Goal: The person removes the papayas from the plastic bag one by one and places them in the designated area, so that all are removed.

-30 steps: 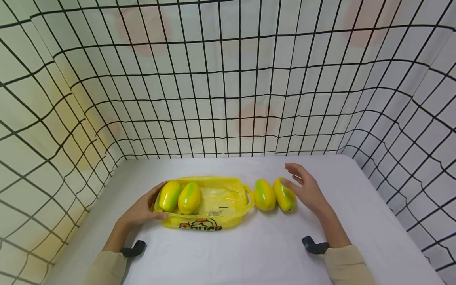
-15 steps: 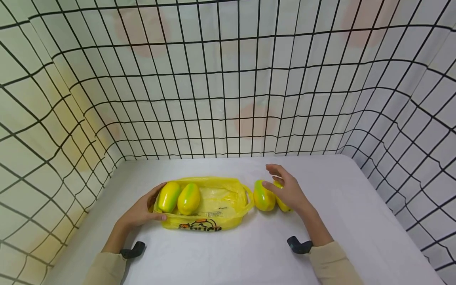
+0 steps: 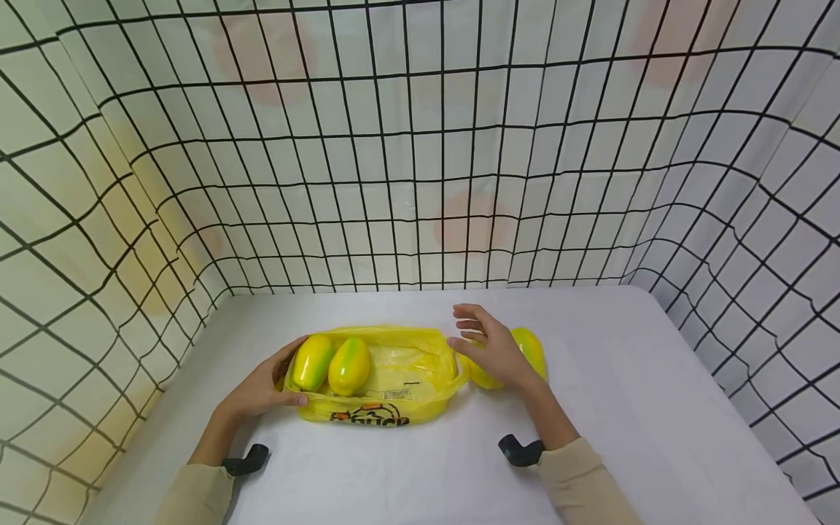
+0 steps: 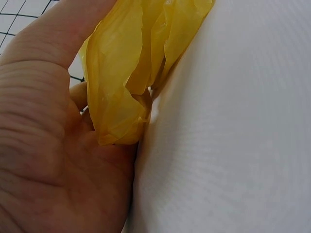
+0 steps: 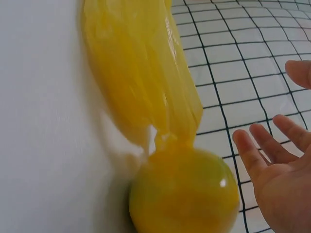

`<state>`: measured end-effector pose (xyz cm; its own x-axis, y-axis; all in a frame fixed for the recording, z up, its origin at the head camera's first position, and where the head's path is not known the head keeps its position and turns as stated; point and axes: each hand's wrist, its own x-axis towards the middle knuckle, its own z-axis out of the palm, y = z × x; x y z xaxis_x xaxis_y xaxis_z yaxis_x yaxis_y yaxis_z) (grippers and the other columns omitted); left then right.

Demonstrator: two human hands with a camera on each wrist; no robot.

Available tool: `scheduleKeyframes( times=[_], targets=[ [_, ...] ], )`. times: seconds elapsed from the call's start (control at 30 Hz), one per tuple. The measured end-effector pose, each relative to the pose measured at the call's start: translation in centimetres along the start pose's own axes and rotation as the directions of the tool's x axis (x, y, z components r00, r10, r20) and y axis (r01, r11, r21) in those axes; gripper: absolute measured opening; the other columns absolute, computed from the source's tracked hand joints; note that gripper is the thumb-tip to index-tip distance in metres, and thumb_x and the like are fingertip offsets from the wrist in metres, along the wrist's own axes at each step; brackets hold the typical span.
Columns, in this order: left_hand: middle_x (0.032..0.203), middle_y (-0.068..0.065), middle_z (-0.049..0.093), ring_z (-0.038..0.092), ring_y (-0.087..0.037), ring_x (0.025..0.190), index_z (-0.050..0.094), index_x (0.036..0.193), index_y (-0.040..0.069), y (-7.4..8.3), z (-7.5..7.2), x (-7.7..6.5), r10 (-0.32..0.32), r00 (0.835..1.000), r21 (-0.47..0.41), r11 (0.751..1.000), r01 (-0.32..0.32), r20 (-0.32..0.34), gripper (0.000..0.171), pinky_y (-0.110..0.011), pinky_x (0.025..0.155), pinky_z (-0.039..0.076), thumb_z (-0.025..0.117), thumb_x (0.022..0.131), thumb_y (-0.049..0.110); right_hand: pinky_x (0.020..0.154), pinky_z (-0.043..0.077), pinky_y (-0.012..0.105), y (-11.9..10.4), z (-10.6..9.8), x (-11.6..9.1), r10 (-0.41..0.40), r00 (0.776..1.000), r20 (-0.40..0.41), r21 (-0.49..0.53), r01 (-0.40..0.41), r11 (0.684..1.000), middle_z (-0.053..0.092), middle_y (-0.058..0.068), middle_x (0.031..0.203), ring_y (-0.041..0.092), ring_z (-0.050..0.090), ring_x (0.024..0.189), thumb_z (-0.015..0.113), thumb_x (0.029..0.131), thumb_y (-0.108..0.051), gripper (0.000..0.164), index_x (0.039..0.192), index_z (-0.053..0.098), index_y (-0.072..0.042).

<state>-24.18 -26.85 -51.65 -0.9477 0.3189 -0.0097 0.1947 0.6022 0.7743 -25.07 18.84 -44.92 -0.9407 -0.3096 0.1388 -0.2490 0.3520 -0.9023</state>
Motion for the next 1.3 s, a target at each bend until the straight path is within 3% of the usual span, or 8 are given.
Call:
scheduleKeyframes(
  times=[0.43, 0.73, 1.3],
  targets=[
    [0.169, -0.008, 0.031, 0.034, -0.037, 0.154, 0.024, 0.164, 0.029, -0.1, 0.1, -0.1, -0.005, 1.000, -0.014, 1.000, 0.005, 0.004, 0.117, -0.064, 0.123, 0.028, 0.091, 0.070, 0.051, 0.110, 0.052, 0.049, -1.2, 3.8, 1.2, 0.009, 0.997, 0.082, 0.064, -0.014, 0.998, 0.048, 0.018, 0.153, 0.038, 0.053, 0.138, 0.072, 0.098, -0.029, 0.060, 0.150, 0.046, -0.018],
    [0.168, -0.009, 0.032, 0.035, -0.038, 0.152, 0.025, 0.164, 0.029, -0.2, 0.0, 0.0, 0.009, 1.000, -0.015, 1.000, -0.009, 0.000, 0.116, -0.064, 0.122, 0.030, 0.091, 0.070, 0.050, 0.107, 0.054, 0.046, -1.9, 6.0, 1.9, 0.051, 0.993, 0.104, 0.050, -0.057, 0.997, 0.050, 0.008, 0.153, 0.031, 0.056, 0.136, 0.072, 0.097, -0.029, 0.058, 0.150, 0.047, -0.024],
    [0.168, -0.008, 0.032, 0.034, -0.038, 0.153, 0.025, 0.164, 0.028, -0.3, 0.1, 0.2, 0.013, 1.000, -0.019, 1.000, -0.013, 0.003, 0.117, -0.065, 0.123, 0.028, 0.091, 0.070, 0.050, 0.106, 0.055, 0.048, -1.9, 10.4, 2.6, 0.092, 0.979, 0.183, 0.031, -0.099, 0.995, 0.047, 0.005, 0.156, 0.028, 0.056, 0.136, 0.072, 0.094, -0.047, 0.073, 0.156, 0.042, -0.022]
  ],
)
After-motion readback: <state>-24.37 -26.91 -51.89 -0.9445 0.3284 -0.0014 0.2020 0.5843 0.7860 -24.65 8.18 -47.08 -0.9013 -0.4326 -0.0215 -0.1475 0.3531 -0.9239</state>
